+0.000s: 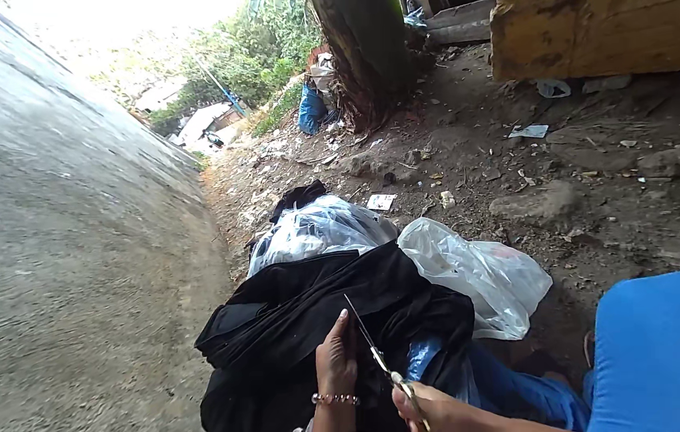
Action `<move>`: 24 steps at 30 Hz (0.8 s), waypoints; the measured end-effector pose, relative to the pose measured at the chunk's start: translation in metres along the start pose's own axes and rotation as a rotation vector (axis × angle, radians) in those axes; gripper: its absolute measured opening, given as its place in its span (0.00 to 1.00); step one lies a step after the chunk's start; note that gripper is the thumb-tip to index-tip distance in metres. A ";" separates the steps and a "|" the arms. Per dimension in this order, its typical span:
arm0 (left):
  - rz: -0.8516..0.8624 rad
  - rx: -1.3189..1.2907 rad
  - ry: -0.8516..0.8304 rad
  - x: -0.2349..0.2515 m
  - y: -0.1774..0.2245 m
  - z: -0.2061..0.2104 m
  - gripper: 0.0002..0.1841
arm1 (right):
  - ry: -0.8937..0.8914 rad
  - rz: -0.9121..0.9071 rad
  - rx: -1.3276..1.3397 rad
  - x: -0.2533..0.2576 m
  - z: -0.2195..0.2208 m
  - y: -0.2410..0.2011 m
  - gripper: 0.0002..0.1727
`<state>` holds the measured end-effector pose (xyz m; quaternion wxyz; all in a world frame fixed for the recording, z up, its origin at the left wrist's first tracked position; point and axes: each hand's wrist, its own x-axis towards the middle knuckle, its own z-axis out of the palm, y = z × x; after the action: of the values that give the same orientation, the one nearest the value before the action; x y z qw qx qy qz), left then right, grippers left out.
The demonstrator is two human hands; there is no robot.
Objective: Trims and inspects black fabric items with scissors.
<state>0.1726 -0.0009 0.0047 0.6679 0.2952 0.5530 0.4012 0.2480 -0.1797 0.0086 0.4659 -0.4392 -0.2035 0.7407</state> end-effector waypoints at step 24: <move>-0.003 -0.092 -0.056 0.003 -0.005 -0.003 0.07 | 0.164 -0.024 -0.058 0.036 0.012 -0.014 0.19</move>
<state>0.1705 -0.0014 -0.0017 0.6965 0.2745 0.5155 0.4169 0.2390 -0.1406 0.0082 0.4767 -0.5095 -0.1913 0.6903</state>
